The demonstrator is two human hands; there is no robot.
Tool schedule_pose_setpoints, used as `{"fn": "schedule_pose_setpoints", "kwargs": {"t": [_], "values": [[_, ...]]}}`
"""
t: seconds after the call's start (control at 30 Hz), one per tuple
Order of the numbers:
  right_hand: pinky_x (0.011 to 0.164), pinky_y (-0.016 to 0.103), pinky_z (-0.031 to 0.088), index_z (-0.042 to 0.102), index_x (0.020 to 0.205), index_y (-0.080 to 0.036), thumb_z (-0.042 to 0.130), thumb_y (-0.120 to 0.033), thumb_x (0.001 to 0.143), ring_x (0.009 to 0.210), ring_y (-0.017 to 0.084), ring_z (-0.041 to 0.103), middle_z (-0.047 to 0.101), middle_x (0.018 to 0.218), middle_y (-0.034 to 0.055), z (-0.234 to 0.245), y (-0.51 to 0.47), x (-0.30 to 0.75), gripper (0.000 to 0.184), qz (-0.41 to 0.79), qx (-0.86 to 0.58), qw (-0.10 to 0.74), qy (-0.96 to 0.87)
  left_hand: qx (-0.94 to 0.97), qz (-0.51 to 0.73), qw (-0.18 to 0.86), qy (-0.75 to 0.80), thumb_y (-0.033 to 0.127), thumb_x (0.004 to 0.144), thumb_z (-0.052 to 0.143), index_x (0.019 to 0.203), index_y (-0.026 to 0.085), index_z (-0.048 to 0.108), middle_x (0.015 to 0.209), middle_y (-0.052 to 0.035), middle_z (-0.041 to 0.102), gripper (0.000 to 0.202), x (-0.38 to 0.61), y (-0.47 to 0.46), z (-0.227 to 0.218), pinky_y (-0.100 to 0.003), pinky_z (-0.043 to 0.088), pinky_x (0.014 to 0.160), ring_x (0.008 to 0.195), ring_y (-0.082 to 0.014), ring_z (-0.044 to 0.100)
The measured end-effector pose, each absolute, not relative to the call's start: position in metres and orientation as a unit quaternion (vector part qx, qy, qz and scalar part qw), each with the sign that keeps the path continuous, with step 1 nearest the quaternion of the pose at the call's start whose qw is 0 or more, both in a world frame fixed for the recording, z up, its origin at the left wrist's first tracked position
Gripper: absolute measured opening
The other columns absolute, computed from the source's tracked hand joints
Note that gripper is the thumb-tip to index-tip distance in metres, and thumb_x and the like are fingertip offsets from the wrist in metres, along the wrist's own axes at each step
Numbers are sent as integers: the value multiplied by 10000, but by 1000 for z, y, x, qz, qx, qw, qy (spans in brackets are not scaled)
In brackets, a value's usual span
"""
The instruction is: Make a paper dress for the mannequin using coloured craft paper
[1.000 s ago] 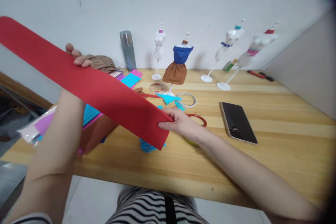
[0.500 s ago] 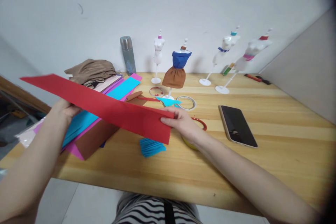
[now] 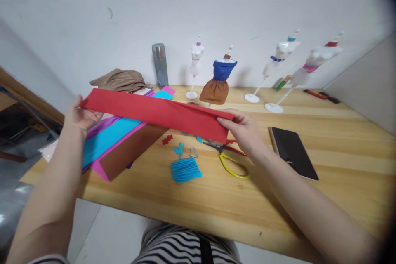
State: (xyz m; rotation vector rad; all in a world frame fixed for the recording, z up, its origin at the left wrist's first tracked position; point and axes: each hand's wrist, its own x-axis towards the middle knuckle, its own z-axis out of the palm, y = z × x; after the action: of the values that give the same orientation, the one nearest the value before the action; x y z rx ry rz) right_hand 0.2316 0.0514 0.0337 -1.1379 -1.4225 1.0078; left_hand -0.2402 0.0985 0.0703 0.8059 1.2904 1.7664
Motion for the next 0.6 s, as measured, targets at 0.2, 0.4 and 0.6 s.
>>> {"fn": "schedule_pose_setpoints", "kwargs": {"t": [0.2, 0.4, 0.6], "values": [[951, 508, 570, 789, 895, -302, 748, -337, 798, 1027, 305, 727, 804, 1010, 44, 35, 61, 246, 111, 361, -460, 556, -591, 321, 706, 400, 489, 79, 747, 579, 858, 266, 642, 793, 97, 776, 226, -255, 105, 58, -351, 487, 1061, 1032, -129, 666], [1000, 501, 536, 798, 808, -298, 765, -260, 799, 1006, 284, 712, 797, 998, 55, 36, 64, 255, 51, 301, -409, 588, -629, 418, 629, 379, 535, 279, 653, 781, 654, 213, 626, 956, 47, 808, 168, -283, 108, 42, -416, 502, 1019, 1010, -198, 660], [972, 454, 553, 806, 716, -299, 779, -300, 798, 1001, 257, 726, 790, 1035, 78, 33, 65, 259, 87, 354, -373, 496, -699, 489, 503, 378, 604, 393, 430, 980, 516, 181, 574, 1090, -54, 800, 466, -299, 115, 39, -386, 560, 871, 1007, -280, 657]]}}
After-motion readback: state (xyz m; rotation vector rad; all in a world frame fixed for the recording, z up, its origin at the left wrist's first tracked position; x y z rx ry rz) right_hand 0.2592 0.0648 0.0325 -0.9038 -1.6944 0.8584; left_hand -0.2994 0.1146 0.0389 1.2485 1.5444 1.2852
